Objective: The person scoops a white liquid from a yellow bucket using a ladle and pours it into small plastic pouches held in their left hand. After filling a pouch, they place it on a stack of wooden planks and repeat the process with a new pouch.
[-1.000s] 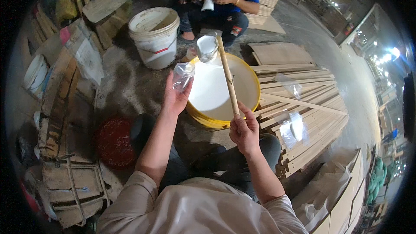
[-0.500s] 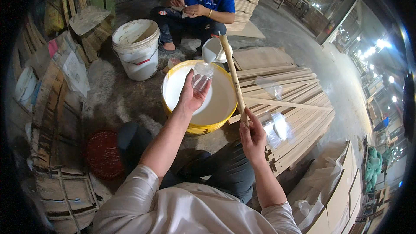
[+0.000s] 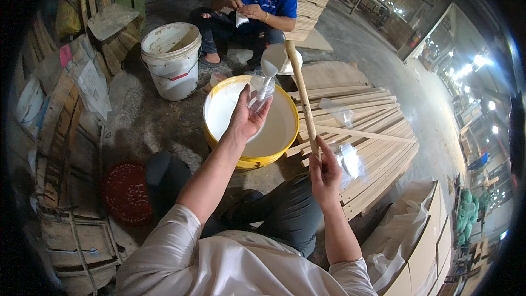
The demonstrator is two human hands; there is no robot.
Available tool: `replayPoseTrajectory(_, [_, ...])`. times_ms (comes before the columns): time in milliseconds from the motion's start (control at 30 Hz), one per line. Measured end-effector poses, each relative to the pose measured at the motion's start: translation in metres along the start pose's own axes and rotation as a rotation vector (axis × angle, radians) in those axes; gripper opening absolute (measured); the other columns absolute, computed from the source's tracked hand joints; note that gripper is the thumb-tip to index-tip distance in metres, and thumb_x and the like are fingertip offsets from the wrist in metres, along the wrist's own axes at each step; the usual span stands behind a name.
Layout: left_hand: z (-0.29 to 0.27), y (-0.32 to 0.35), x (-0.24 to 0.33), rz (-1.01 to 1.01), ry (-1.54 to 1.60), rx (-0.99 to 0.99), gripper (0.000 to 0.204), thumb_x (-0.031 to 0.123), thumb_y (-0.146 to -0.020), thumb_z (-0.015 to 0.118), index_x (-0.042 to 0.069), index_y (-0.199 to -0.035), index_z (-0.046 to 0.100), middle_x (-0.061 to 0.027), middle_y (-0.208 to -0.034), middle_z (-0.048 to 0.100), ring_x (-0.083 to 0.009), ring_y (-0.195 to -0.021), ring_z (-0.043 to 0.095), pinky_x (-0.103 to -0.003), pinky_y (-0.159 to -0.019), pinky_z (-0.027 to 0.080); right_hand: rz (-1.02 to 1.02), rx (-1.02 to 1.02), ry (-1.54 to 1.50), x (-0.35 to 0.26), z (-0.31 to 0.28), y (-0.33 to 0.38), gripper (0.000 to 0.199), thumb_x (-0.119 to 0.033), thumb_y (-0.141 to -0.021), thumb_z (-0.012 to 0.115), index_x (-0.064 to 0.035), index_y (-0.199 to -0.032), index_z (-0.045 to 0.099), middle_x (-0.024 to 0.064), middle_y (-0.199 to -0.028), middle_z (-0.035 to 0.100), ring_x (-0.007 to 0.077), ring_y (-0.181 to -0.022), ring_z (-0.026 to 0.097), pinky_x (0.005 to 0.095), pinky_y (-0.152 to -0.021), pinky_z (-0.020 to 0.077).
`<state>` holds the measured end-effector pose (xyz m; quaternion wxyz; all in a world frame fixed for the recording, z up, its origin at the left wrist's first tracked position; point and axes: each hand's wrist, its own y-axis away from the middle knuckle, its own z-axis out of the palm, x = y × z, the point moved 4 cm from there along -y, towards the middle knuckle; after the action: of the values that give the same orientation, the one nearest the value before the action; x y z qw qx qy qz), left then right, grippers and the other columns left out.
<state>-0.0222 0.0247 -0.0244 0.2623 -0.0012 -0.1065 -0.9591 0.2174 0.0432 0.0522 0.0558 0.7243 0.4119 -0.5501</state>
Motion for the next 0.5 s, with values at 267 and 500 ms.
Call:
replayPoseTrajectory(267, [0.0000, -0.0042, -0.0017, -0.028, 0.001, -0.028, 0.035, 0.030, -0.080, 0.066, 0.004, -0.099, 0.052, -0.0141, -0.100, 0.058, -0.0267, -0.089, 0.061, -0.032, -0.073, 0.057, -0.071, 0.029, 0.055, -0.0039, -0.0040, -0.0007, 0.040, -0.002, -0.089, 0.048, -0.0048, -0.129, 0.044, -0.0051, -0.063, 0.039, 0.0035, -0.056, 0.035, 0.0183, -0.052, 0.0292])
replayPoseTrajectory(500, [-0.0036, -0.0060, 0.0000, -0.026, -0.009, -0.037, 0.035, 0.030, -0.081, 0.066, 0.004, -0.100, 0.052, -0.0132, -0.101, 0.058, -0.0257, -0.089, 0.061, -0.032, -0.073, 0.057, -0.088, 0.046, 0.106, -0.0092, -0.0044, -0.0009, 0.039, -0.002, -0.089, 0.049, -0.0047, -0.127, 0.047, -0.0047, -0.062, 0.040, 0.0042, -0.057, 0.037, 0.0189, -0.054, 0.0305])
